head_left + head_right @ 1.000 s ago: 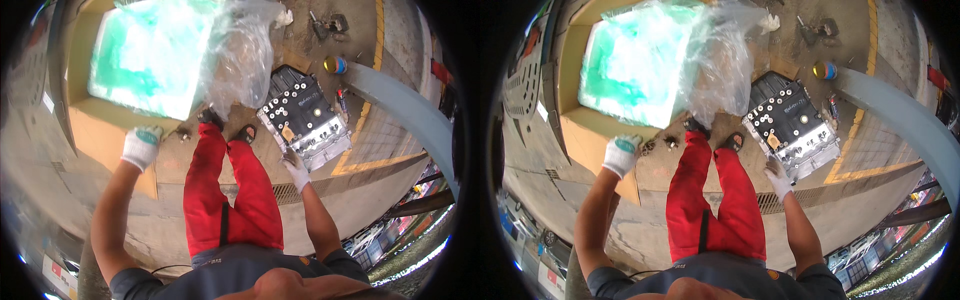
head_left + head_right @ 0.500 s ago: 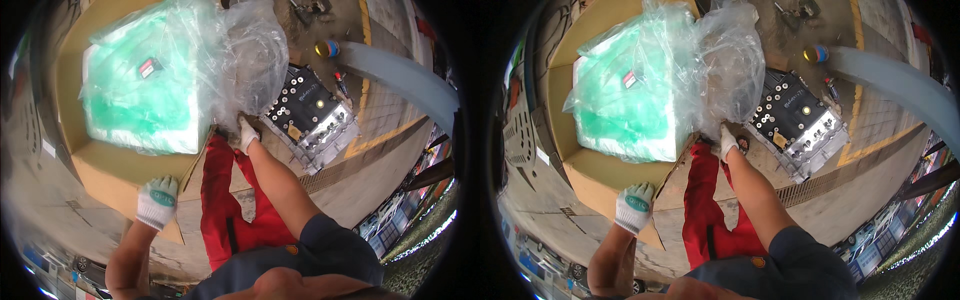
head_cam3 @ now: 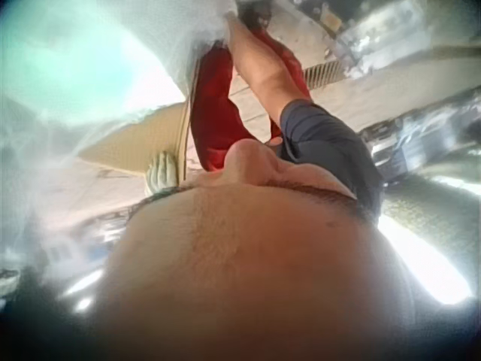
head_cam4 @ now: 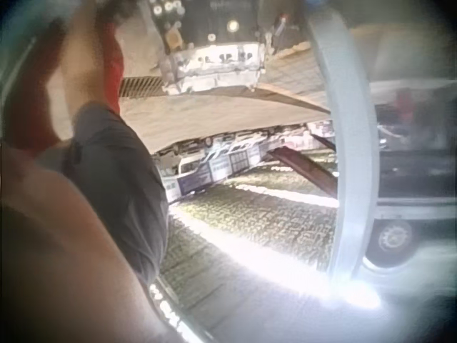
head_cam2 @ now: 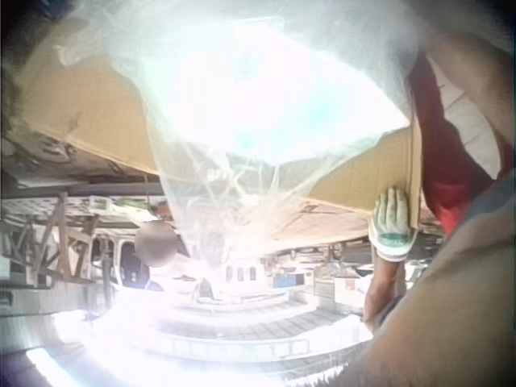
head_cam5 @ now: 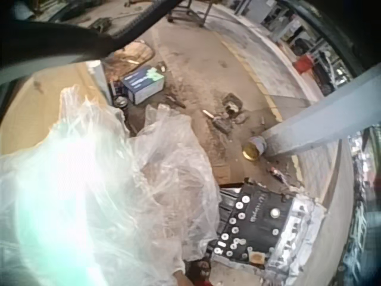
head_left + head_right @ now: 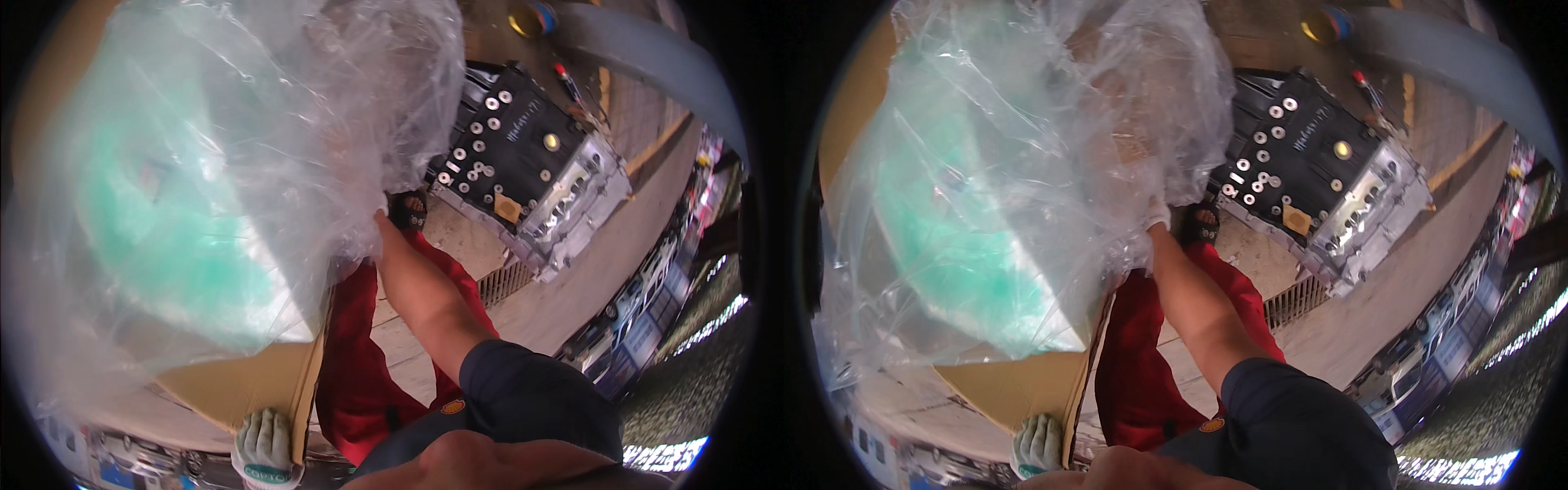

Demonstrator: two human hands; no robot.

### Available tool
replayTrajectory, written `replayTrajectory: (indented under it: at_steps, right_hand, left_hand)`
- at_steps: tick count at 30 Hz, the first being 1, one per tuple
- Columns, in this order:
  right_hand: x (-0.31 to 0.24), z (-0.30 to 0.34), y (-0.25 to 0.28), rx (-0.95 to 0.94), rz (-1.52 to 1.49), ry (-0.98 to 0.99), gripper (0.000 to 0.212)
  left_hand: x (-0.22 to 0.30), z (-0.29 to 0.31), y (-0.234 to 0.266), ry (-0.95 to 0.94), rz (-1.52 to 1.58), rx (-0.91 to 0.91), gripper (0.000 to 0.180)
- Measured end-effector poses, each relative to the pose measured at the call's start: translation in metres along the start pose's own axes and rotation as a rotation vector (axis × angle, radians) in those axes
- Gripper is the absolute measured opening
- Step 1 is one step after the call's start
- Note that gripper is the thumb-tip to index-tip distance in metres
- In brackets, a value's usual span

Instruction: The person uses a socket wrench and an impact wrench to tighten bolts on an engine block. They then lift and position a cylinder head onto the engine block, aligning it for installation.

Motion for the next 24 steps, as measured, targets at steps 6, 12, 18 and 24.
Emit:
replayTrajectory:
  at_steps: [6,12,18,24]
  right_hand:
    - [0.052,0.111,-0.069,-0.011,-0.013,-0.041,0.068]
    - [0.056,0.240,-0.147,-0.072,-0.070,-0.085,0.065]
    - [-0.001,0.289,-0.182,-0.208,-0.093,-0.054,0.063]
    - [-0.085,0.294,-0.164,-0.357,-0.084,0.009,0.061]
  left_hand:
    - [-0.071,0.084,0.077,0.229,-0.038,-0.071,0.047]
    - [-0.139,0.173,0.188,0.450,0.018,0.230,0.051]
    - [-0.174,0.210,0.173,0.575,-0.126,0.236,0.028]
    - [-0.150,0.197,0.145,0.523,-0.263,0.270,0.036]
Point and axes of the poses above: each hand's wrist, its own z-axis away from the middle knuckle, its own y-axis out of the back of the hand, x = y × z, the point moved 5 cm from there along -z, towards the middle knuckle, and after that the axes turned 14 degrees about y, right-handed, at the moved point
